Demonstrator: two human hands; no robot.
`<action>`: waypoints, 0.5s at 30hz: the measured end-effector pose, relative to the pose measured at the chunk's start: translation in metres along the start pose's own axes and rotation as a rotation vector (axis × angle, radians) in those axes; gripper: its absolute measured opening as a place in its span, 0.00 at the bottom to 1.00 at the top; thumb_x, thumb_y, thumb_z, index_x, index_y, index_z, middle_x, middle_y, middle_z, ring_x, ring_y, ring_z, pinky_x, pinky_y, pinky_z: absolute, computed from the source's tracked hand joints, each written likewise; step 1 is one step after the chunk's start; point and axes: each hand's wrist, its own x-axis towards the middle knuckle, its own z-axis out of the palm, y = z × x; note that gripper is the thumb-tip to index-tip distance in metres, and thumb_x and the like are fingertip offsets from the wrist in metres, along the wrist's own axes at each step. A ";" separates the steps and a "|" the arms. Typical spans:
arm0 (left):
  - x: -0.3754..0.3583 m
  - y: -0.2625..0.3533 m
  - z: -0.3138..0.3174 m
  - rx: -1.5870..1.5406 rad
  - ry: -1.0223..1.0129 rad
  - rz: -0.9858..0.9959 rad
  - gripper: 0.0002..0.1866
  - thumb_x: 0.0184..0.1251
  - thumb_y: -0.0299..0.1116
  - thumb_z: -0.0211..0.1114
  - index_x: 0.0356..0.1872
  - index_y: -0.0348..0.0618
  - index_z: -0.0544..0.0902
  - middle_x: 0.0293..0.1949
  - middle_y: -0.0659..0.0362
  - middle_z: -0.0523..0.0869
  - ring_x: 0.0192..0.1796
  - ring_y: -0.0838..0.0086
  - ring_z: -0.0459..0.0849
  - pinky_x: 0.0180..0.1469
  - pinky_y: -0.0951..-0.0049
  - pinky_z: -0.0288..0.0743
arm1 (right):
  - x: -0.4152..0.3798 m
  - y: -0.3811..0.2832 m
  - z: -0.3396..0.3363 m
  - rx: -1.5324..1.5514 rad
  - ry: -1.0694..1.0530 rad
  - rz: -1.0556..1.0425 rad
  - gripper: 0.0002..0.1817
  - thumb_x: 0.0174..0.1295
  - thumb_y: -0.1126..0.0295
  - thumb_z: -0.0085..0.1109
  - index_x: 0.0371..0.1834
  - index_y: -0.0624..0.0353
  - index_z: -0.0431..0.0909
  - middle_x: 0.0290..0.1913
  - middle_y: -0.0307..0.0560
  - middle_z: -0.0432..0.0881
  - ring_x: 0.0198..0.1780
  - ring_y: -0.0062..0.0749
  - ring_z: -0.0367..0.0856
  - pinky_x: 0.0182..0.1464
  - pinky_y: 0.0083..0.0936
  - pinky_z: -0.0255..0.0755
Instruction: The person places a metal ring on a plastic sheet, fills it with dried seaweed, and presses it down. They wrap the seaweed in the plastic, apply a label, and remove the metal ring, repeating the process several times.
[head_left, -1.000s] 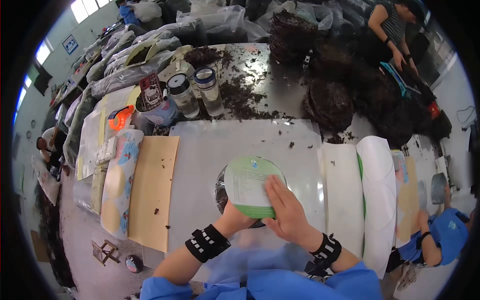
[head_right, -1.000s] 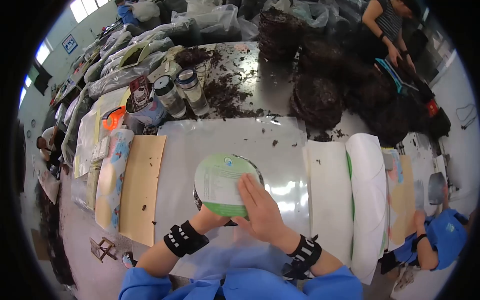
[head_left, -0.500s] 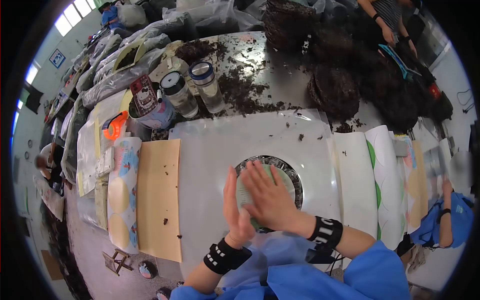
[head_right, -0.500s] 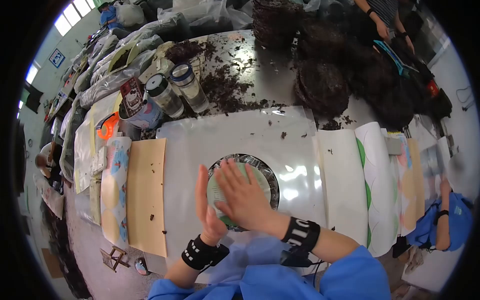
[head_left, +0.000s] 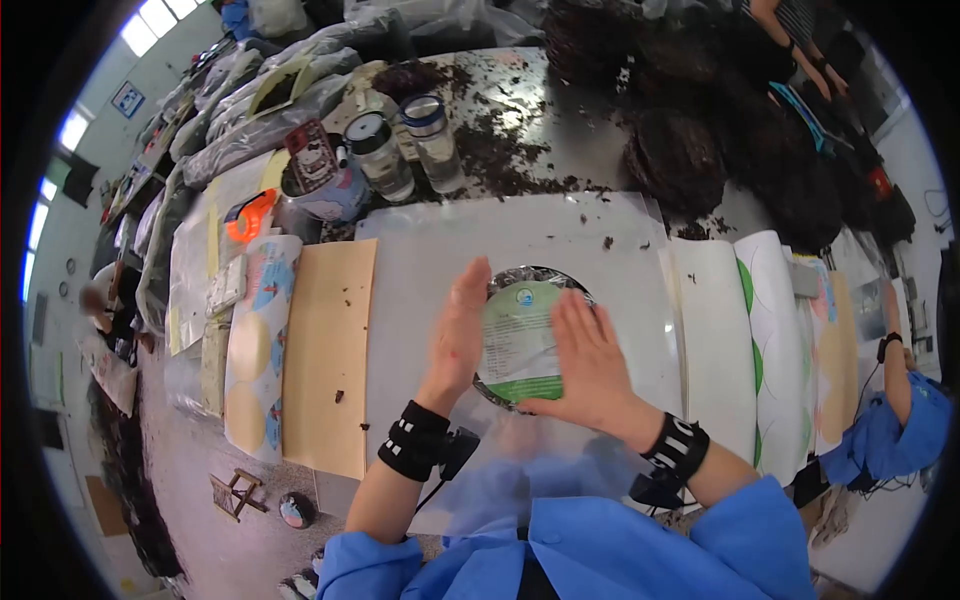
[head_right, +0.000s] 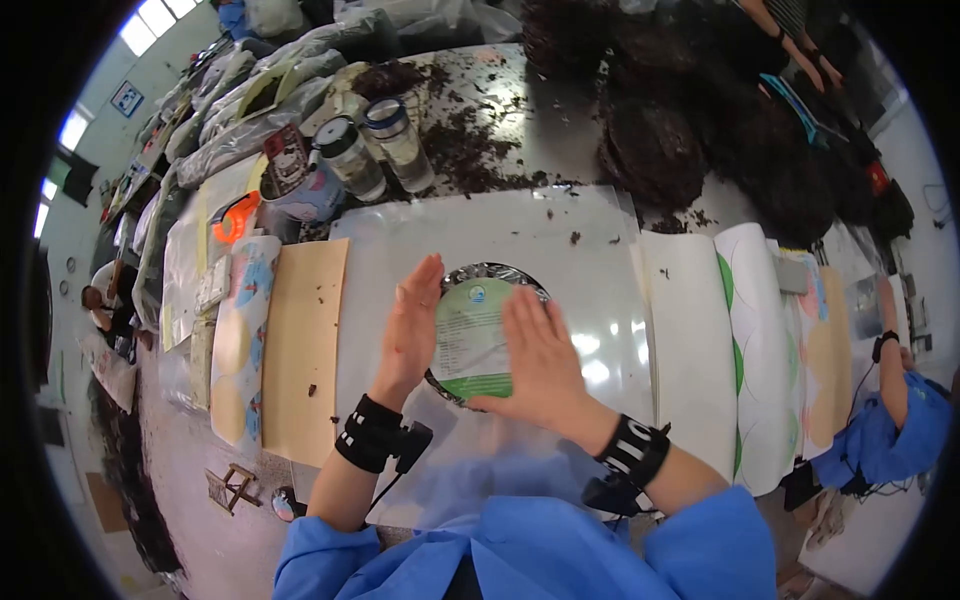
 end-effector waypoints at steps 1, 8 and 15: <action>-0.003 0.001 -0.004 0.002 0.010 0.019 0.34 0.85 0.52 0.39 0.76 0.32 0.58 0.78 0.46 0.59 0.81 0.56 0.55 0.82 0.58 0.43 | -0.012 0.006 -0.002 -0.006 0.004 -0.020 0.63 0.50 0.34 0.68 0.77 0.73 0.55 0.79 0.69 0.55 0.83 0.56 0.45 0.81 0.54 0.38; -0.074 -0.075 -0.096 0.567 0.260 -0.344 0.30 0.85 0.50 0.36 0.67 0.36 0.76 0.75 0.47 0.66 0.78 0.58 0.63 0.79 0.58 0.52 | -0.032 0.047 0.019 0.988 0.288 0.294 0.47 0.71 0.43 0.51 0.79 0.71 0.50 0.79 0.64 0.56 0.80 0.50 0.56 0.79 0.42 0.50; -0.064 0.103 -0.019 0.016 0.190 0.084 0.27 0.83 0.43 0.51 0.73 0.36 0.67 0.73 0.51 0.71 0.67 0.65 0.77 0.68 0.62 0.70 | 0.010 0.023 0.039 2.184 0.042 0.432 0.42 0.76 0.37 0.36 0.77 0.64 0.59 0.73 0.56 0.68 0.72 0.45 0.70 0.75 0.43 0.61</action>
